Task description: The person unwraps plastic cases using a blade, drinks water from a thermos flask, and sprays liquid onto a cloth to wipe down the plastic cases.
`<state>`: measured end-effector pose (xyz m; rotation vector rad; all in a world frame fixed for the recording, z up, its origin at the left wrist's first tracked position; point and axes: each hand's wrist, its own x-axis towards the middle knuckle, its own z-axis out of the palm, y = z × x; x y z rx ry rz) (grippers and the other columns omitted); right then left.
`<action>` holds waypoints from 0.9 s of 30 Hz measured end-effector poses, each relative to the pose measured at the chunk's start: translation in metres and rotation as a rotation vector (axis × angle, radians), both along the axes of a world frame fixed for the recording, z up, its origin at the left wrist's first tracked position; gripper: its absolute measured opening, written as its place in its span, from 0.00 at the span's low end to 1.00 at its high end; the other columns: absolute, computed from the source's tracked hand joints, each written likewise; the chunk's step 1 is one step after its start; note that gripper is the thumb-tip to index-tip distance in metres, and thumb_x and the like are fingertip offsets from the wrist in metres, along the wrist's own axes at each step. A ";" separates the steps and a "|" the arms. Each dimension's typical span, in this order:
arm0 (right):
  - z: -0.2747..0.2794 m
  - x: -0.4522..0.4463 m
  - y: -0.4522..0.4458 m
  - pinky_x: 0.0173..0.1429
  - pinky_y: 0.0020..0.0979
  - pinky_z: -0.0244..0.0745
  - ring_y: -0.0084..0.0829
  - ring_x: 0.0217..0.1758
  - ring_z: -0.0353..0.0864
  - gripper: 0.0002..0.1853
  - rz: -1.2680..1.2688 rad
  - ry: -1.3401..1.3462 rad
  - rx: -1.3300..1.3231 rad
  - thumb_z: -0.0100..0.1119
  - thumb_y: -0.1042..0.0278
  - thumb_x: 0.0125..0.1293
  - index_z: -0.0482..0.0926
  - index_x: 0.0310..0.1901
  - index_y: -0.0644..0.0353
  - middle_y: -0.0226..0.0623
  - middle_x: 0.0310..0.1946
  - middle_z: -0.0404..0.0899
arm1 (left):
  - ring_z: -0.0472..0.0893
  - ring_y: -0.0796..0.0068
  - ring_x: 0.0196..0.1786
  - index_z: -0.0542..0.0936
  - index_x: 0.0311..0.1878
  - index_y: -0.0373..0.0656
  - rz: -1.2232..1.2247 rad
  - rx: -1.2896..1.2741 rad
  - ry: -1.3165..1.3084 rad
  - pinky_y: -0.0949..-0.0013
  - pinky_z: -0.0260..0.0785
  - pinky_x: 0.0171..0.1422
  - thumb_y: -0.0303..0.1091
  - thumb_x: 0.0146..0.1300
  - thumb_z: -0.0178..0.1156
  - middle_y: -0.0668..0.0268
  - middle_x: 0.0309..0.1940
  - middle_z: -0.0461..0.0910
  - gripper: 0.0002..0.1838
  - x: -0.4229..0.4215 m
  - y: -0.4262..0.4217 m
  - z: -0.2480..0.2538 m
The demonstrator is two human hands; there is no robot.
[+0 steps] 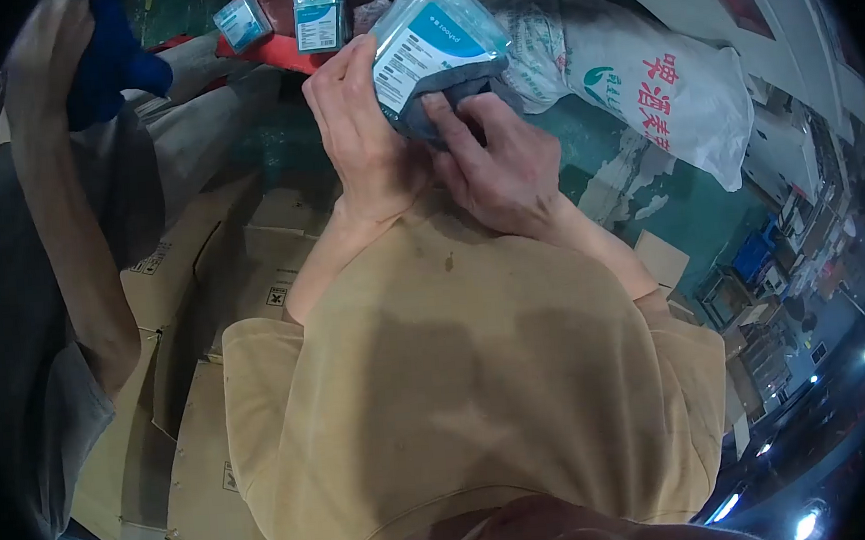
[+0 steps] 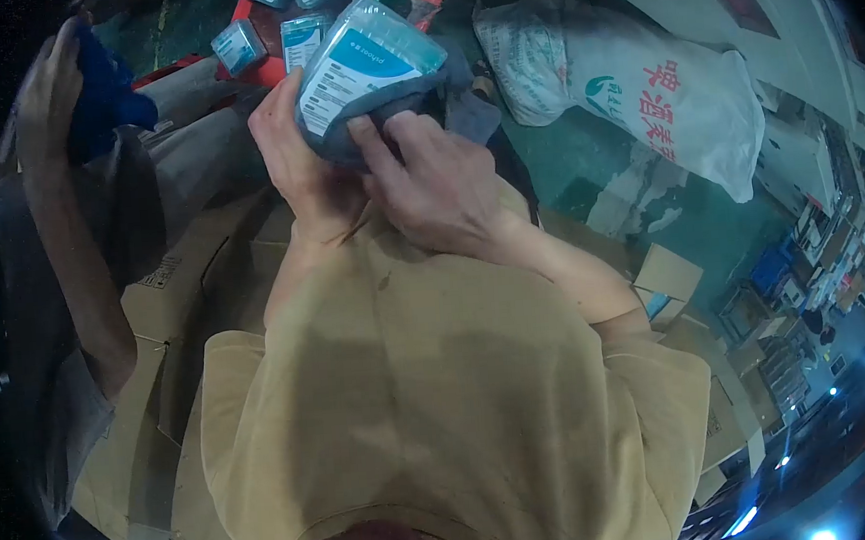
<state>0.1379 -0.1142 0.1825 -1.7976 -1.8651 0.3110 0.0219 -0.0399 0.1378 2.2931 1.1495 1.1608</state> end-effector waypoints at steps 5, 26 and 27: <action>0.003 0.020 0.008 0.25 0.26 0.70 0.30 0.24 0.73 0.24 -0.128 -0.037 -0.081 0.59 0.71 0.48 0.75 0.50 0.50 0.31 0.29 0.70 | 0.70 0.53 0.45 0.65 0.54 0.31 -0.018 -0.046 -0.032 0.59 0.63 0.48 0.29 0.35 0.68 0.51 0.45 0.70 0.38 0.002 -0.003 0.013; 0.007 0.049 0.009 0.26 0.25 0.61 0.26 0.22 0.66 0.06 -0.321 0.719 -0.046 0.54 0.72 0.57 0.76 0.28 0.66 0.34 0.19 0.66 | 0.68 0.54 0.47 0.62 0.55 0.35 0.070 -0.238 0.003 0.60 0.63 0.50 0.29 0.30 0.70 0.53 0.44 0.67 0.43 -0.002 -0.002 0.025; 0.009 0.048 0.011 0.27 0.25 0.61 0.26 0.22 0.66 0.06 -0.342 0.859 -0.078 0.54 0.73 0.57 0.74 0.26 0.67 0.34 0.19 0.66 | 0.68 0.54 0.47 0.62 0.55 0.35 0.074 -0.235 0.007 0.60 0.63 0.50 0.29 0.30 0.70 0.53 0.44 0.67 0.43 -0.002 -0.002 0.024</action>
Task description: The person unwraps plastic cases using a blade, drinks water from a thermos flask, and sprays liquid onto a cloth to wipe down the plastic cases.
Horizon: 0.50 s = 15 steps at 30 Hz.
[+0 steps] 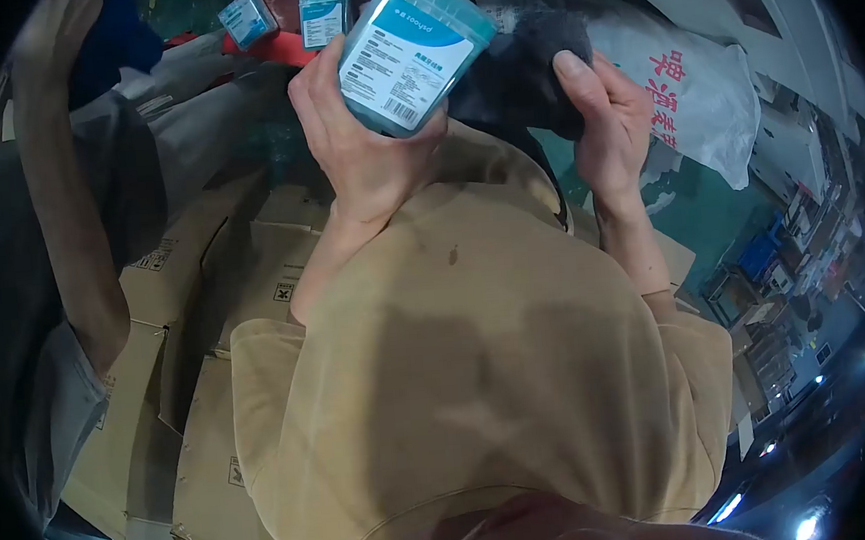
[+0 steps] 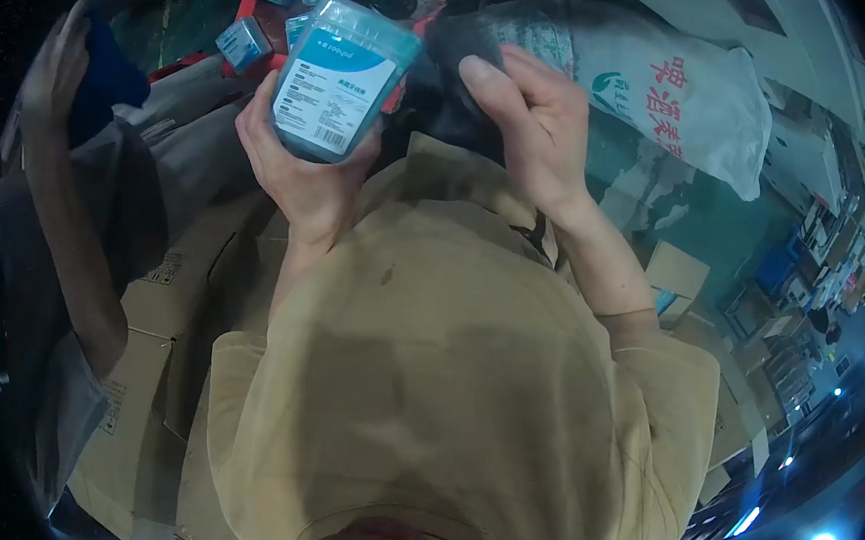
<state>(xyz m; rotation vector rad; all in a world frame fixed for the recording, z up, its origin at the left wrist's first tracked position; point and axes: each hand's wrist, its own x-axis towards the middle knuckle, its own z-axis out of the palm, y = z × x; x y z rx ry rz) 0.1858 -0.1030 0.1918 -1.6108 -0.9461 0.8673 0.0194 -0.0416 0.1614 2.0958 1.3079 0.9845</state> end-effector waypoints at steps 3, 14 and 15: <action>0.005 -0.015 0.008 0.26 0.26 0.61 0.27 0.22 0.67 0.05 0.169 -0.094 0.135 0.57 0.73 0.54 0.76 0.29 0.65 0.34 0.21 0.68 | 0.68 0.53 0.47 0.62 0.55 0.34 -0.031 0.065 0.035 0.60 0.63 0.50 0.29 0.31 0.70 0.52 0.45 0.67 0.43 0.001 0.004 -0.007; -0.013 -0.043 0.008 0.24 0.27 0.67 0.30 0.22 0.71 0.23 0.452 -0.798 0.200 0.61 0.71 0.48 0.76 0.49 0.48 0.32 0.24 0.68 | 0.70 0.56 0.48 0.66 0.54 0.36 -0.003 0.133 0.022 0.62 0.64 0.52 0.28 0.31 0.71 0.54 0.47 0.69 0.40 -0.005 0.005 -0.029; -0.014 -0.041 0.009 0.24 0.27 0.67 0.30 0.22 0.71 0.23 0.453 -0.797 0.204 0.61 0.71 0.48 0.76 0.49 0.48 0.32 0.24 0.68 | 0.70 0.56 0.48 0.66 0.54 0.36 -0.001 0.136 0.023 0.62 0.64 0.52 0.28 0.31 0.71 0.54 0.47 0.69 0.40 -0.005 0.005 -0.027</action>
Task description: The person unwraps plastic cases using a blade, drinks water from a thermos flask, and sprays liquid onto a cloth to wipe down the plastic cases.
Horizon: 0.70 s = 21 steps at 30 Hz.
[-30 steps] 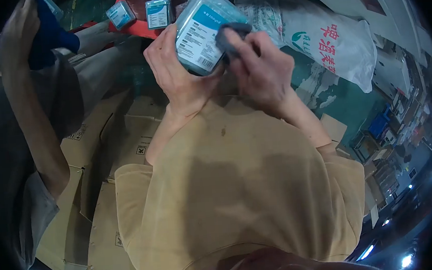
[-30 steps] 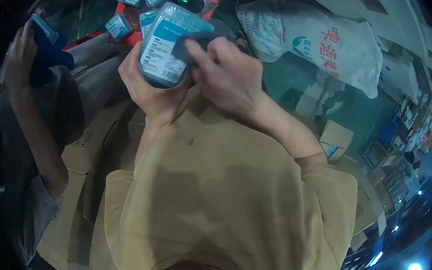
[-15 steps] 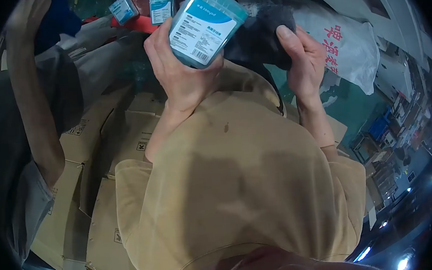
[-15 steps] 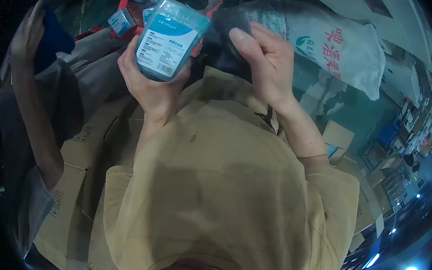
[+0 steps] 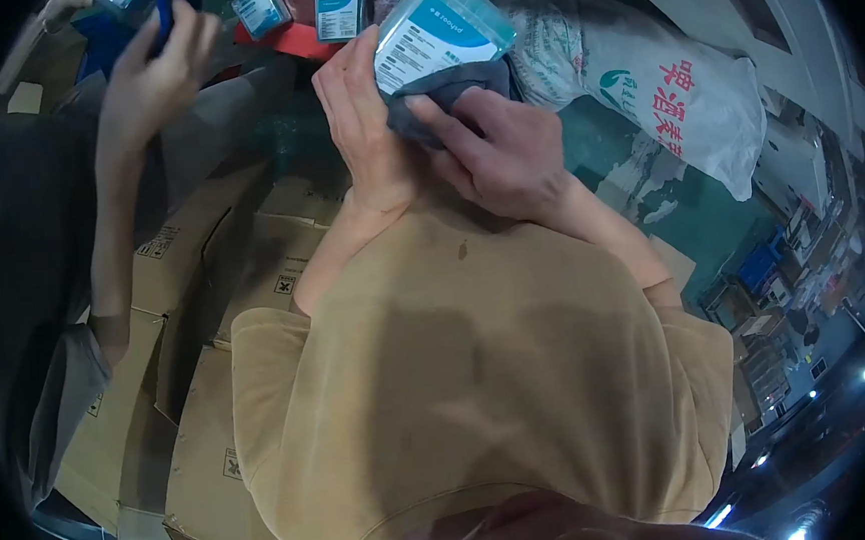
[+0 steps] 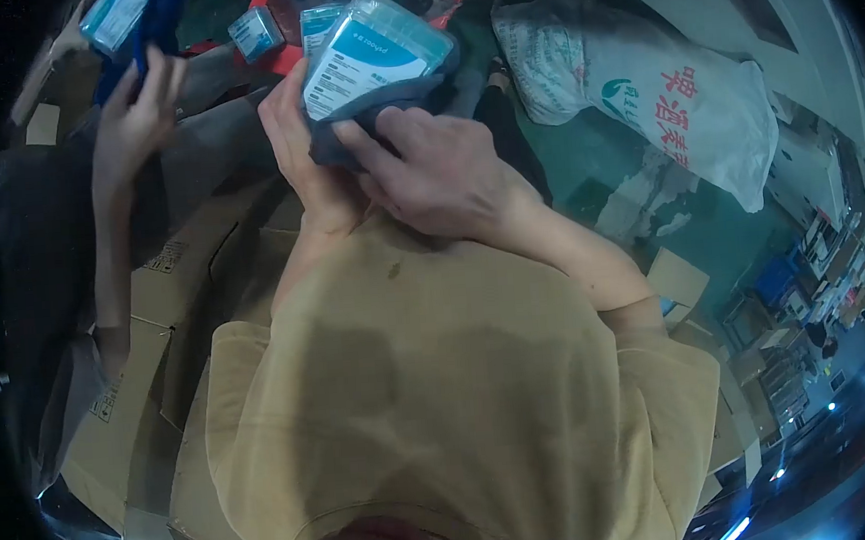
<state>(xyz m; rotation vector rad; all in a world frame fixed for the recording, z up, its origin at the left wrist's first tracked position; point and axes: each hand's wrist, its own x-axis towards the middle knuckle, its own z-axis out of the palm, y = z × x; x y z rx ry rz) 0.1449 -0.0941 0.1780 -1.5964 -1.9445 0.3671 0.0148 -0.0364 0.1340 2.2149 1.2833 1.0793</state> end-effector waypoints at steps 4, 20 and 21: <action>-0.007 0.031 0.001 0.26 0.26 0.62 0.27 0.21 0.64 0.06 -0.341 0.065 -0.084 0.57 0.72 0.55 0.76 0.36 0.59 0.33 0.20 0.63 | 0.71 0.54 0.47 0.65 0.54 0.36 0.019 -0.153 -0.039 0.62 0.64 0.51 0.29 0.31 0.71 0.53 0.45 0.69 0.41 -0.005 -0.010 0.015; -0.053 0.054 -0.048 0.27 0.29 0.61 0.36 0.21 0.64 0.07 -0.392 0.221 -0.492 0.54 0.71 0.60 0.74 0.32 0.68 0.41 0.19 0.63 | 0.58 0.52 0.60 0.56 0.58 0.39 0.471 -0.434 -0.084 0.54 0.50 0.64 0.40 0.38 0.70 0.51 0.54 0.59 0.45 -0.021 0.076 -0.206; -0.054 0.056 -0.051 0.27 0.29 0.61 0.36 0.21 0.64 0.07 -0.383 0.222 -0.489 0.54 0.71 0.60 0.74 0.32 0.68 0.41 0.19 0.63 | 0.58 0.52 0.60 0.55 0.58 0.38 0.471 -0.417 -0.024 0.53 0.49 0.64 0.41 0.38 0.71 0.51 0.55 0.58 0.46 -0.022 0.076 -0.210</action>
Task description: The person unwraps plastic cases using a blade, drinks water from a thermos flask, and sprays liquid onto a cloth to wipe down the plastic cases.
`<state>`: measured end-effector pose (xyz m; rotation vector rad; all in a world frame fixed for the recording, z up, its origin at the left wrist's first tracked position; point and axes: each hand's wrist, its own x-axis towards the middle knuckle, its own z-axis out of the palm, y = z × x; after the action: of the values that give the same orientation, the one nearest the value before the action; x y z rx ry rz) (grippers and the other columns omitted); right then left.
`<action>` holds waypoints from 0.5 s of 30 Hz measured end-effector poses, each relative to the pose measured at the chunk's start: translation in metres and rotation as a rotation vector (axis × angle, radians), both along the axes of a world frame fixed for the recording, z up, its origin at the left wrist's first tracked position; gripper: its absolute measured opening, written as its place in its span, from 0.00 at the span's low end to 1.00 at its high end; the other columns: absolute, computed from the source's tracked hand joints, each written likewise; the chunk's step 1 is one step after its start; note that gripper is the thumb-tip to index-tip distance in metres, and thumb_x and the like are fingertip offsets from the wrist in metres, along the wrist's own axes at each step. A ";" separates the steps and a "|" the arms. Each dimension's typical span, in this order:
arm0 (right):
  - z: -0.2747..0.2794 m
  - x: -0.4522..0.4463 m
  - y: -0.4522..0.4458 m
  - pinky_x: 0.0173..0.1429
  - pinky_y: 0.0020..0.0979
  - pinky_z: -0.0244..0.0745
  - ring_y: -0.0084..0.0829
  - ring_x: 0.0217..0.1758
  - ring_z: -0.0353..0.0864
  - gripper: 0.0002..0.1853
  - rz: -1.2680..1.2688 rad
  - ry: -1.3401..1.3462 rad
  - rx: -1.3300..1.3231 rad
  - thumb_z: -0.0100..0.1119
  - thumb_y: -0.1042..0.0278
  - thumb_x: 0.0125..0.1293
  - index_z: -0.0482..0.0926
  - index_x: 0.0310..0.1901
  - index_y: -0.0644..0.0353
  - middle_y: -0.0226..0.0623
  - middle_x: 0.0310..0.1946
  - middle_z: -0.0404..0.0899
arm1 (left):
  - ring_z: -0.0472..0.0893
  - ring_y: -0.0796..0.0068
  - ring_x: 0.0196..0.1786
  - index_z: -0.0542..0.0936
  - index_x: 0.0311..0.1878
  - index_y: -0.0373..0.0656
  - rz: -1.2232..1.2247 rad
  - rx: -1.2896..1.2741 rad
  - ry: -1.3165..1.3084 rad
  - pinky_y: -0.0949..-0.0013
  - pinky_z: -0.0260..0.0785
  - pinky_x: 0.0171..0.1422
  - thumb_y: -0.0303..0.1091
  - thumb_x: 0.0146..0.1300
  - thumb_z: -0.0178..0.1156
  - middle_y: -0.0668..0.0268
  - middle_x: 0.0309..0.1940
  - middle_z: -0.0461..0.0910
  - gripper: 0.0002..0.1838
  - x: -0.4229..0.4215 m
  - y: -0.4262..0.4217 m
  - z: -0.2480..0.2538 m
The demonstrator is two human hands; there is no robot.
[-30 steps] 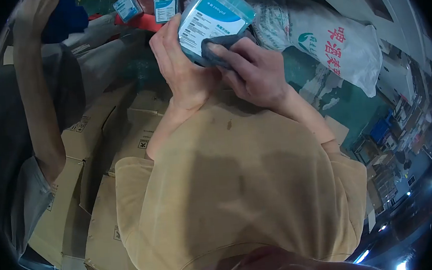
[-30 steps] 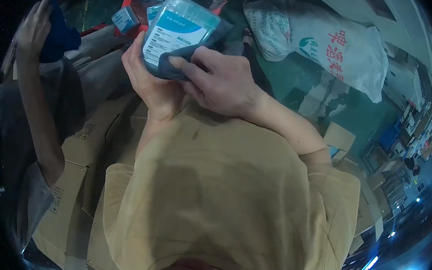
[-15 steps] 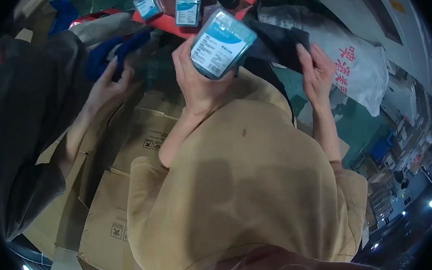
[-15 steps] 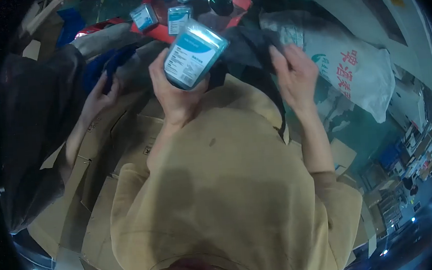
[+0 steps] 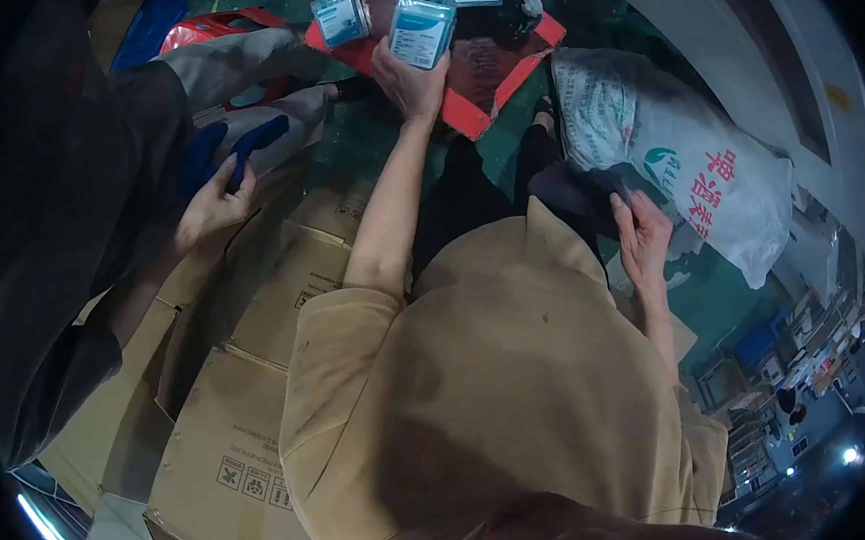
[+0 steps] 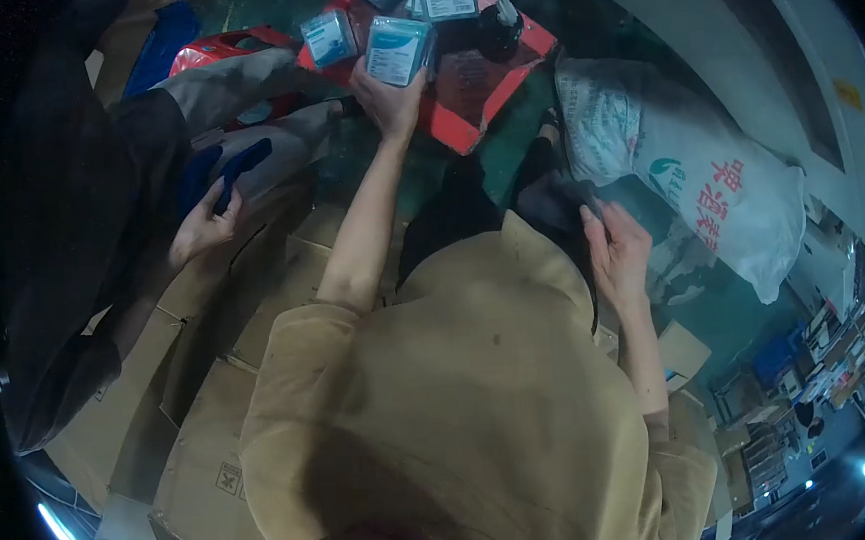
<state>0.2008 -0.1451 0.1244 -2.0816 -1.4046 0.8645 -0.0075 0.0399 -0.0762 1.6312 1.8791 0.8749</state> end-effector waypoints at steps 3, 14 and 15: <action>-0.001 0.001 -0.004 0.28 0.26 0.57 0.32 0.22 0.58 0.09 -0.018 0.024 -0.045 0.52 0.71 0.62 0.69 0.29 0.68 0.37 0.19 0.58 | 0.55 0.50 0.62 0.50 0.62 0.38 -0.050 -0.063 0.104 0.52 0.46 0.66 0.44 0.37 0.72 0.48 0.59 0.53 0.52 -0.002 -0.005 -0.005; -0.012 -0.011 0.003 0.28 0.26 0.58 0.32 0.21 0.59 0.11 -0.011 0.062 -0.064 0.53 0.69 0.61 0.68 0.27 0.68 0.38 0.18 0.59 | 0.68 0.64 0.55 0.58 0.60 0.34 0.294 -0.187 -0.449 0.66 0.59 0.59 0.43 0.62 0.53 0.53 0.53 0.66 0.30 -0.075 -0.018 0.000; -0.011 -0.011 0.003 0.27 0.27 0.58 0.32 0.21 0.61 0.10 0.005 0.056 -0.068 0.52 0.69 0.61 0.71 0.29 0.68 0.39 0.18 0.61 | 0.69 0.66 0.52 0.61 0.58 0.36 0.293 -0.207 -0.408 0.66 0.61 0.56 0.42 0.63 0.52 0.57 0.50 0.68 0.26 -0.088 -0.018 -0.018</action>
<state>0.1900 -0.1422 0.1134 -2.0881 -1.3697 0.9782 -0.0954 0.0222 -0.0939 0.9812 1.8620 1.0043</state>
